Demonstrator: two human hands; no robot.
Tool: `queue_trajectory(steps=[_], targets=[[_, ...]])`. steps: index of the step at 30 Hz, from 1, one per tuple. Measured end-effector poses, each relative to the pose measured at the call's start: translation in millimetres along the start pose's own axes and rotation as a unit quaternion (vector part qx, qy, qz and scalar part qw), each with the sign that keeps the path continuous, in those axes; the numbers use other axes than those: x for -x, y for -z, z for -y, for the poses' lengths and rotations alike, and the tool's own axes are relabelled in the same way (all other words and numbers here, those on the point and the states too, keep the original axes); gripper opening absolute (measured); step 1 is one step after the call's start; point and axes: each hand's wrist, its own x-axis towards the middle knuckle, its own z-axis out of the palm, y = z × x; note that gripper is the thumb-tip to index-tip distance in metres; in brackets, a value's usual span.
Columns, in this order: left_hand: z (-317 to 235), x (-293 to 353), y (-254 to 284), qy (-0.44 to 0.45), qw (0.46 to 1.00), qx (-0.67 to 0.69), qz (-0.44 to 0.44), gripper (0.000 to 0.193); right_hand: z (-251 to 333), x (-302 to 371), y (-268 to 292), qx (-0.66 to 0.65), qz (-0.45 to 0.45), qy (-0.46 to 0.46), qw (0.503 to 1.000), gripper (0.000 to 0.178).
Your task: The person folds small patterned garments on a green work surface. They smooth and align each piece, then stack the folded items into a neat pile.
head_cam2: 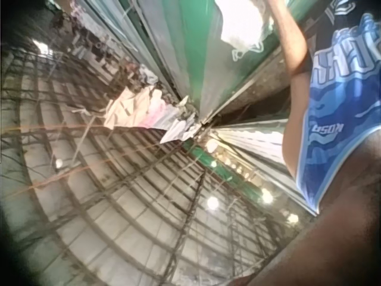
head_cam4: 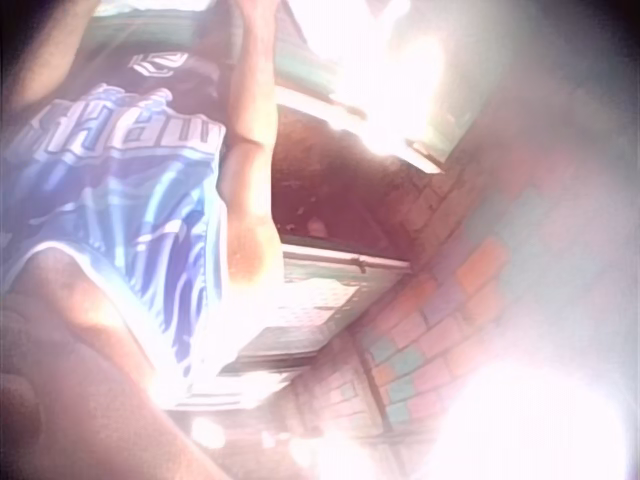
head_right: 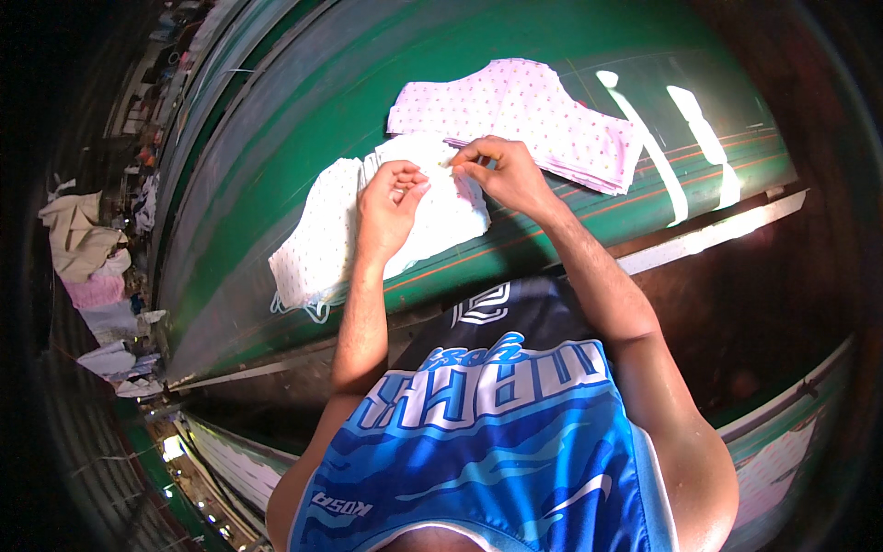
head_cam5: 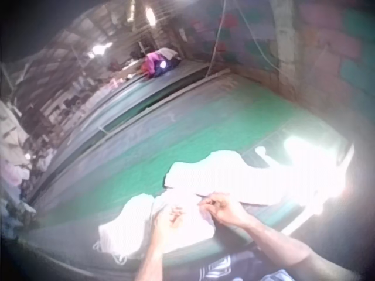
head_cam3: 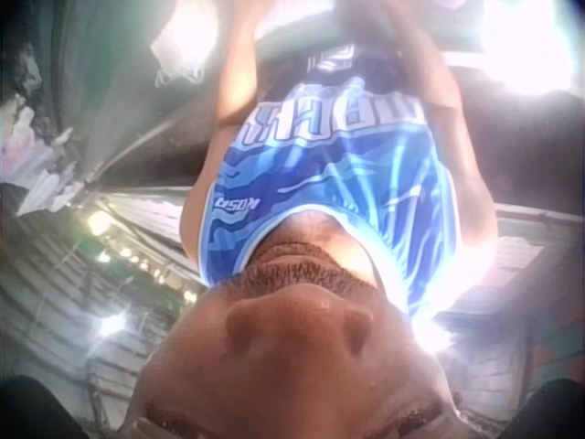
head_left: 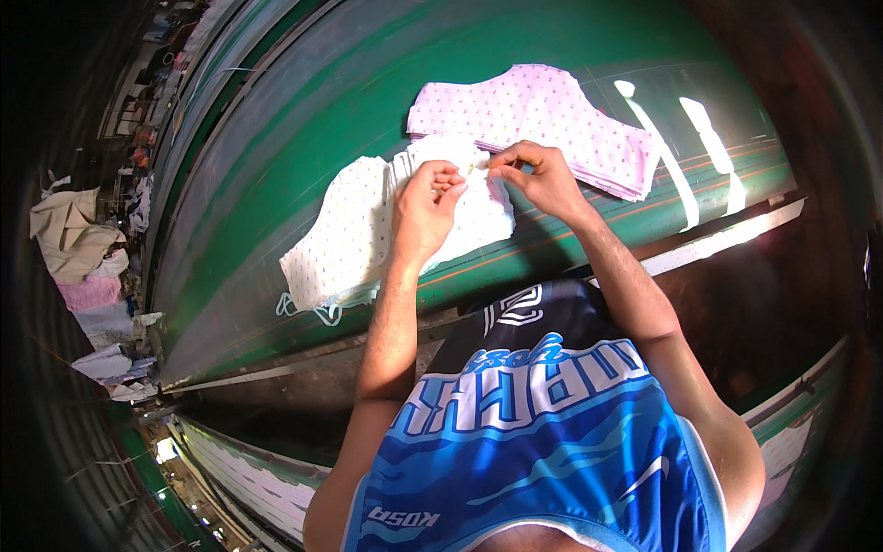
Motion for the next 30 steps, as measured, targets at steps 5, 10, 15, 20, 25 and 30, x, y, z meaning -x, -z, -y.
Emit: queue_trajectory(steps=[5, 10, 15, 20, 25, 30], targets=[[4, 11, -7, -0.282, 0.928, -0.241, 0.041, 0.013, 17, -30, 2, 0.025, 0.017, 0.051, 0.998, 0.011], [13, 28, -30, -0.260, 0.925, -0.277, 0.029, 0.021, 33, -74, -5, 0.116, 0.070, 0.206, 0.969, 0.014], [25, 33, -41, -0.243, 0.936, -0.254, -0.023, 0.024, 43, -110, -28, 0.151, 0.134, 0.264, 0.943, 0.018], [23, 38, -43, -0.227, 0.944, -0.229, -0.073, 0.025, 42, -123, -46, 0.193, 0.195, 0.246, 0.930, 0.018], [14, 23, -31, -0.200, 0.963, -0.129, -0.125, 0.024, 15, -127, -55, 0.108, 0.217, 0.156, 0.958, 0.027], [17, -15, -3, -0.101, 0.978, -0.051, -0.176, 0.025, 7, -125, -35, 0.017, 0.143, 0.043, 0.989, 0.027]])
